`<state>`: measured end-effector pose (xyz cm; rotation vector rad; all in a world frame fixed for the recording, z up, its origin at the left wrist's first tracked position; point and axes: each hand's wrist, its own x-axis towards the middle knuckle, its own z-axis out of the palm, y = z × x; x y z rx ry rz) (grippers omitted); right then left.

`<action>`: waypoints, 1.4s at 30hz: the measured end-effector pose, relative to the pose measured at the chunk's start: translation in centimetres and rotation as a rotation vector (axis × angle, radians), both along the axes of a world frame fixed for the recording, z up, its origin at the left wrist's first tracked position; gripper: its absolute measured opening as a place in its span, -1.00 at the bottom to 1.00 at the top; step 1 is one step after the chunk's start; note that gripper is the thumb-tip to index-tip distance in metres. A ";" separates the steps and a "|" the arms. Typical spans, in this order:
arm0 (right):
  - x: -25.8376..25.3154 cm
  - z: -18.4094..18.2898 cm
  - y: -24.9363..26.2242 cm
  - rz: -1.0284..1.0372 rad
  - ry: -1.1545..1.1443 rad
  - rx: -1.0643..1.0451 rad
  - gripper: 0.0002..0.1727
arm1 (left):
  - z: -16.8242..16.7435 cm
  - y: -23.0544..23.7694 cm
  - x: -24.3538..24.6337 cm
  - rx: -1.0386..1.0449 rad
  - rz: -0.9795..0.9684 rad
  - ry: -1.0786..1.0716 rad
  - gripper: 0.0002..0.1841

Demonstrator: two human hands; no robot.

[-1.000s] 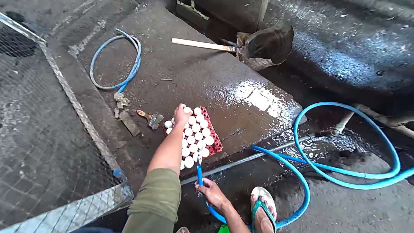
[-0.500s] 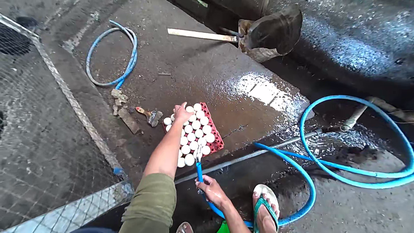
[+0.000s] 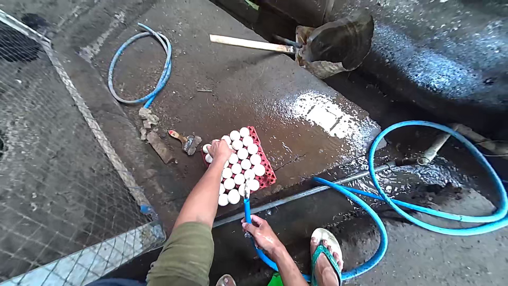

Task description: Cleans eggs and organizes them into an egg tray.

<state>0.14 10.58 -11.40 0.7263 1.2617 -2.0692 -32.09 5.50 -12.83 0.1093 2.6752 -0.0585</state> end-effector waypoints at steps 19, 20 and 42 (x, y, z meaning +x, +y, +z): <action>-0.5 0.9 -0.4 0.168 0.044 0.139 -0.65 | 4.9 -4.6 12.0 1.112 0.600 -0.076 -0.53; -0.4 1.1 -0.5 0.188 0.050 0.155 -0.65 | 4.9 -4.9 14.4 1.214 0.674 -0.150 -0.58; 0.1 15.5 -0.6 -0.399 0.433 0.646 -0.48 | 15.6 -3.0 32.5 1.502 0.346 -0.084 -0.46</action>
